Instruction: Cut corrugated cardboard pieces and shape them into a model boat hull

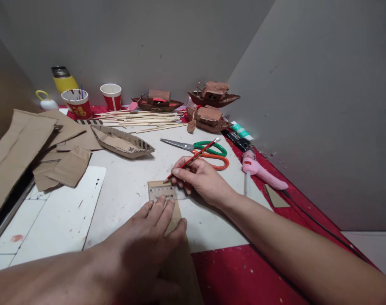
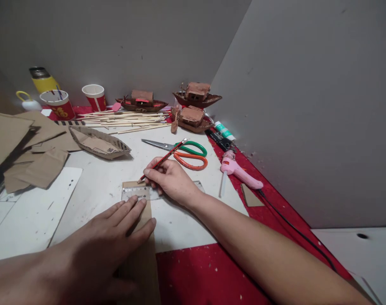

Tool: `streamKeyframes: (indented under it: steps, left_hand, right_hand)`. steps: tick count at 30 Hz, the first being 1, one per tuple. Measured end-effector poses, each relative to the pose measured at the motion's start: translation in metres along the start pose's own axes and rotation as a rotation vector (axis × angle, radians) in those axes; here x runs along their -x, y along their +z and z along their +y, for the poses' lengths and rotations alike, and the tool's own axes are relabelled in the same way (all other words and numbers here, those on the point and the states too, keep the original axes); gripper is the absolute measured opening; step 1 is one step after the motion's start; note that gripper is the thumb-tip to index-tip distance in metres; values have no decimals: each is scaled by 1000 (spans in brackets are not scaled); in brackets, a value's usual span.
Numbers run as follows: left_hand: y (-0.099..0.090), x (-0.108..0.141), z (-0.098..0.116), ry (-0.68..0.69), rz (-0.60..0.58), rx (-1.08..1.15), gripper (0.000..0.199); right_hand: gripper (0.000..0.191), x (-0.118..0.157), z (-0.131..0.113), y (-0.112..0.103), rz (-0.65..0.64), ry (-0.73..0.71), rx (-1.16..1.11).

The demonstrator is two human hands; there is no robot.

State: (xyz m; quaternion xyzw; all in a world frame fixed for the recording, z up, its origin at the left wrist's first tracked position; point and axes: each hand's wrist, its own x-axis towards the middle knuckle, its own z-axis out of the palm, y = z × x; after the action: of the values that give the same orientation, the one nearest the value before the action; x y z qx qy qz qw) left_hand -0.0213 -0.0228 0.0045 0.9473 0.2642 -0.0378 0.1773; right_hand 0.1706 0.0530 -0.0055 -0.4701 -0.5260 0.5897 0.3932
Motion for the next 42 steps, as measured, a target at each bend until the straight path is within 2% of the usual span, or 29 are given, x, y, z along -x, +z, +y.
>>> streamKeyframes:
  steps: [28, 42]
  left_hand:
    - [3, 1, 0, 0, 44, -36, 89]
    - [-3, 0, 3, 2, 18, -44, 88]
  right_hand:
    - [24, 0, 3, 0, -31, 13, 82]
    - [25, -2, 3, 0, 17, 15, -24]
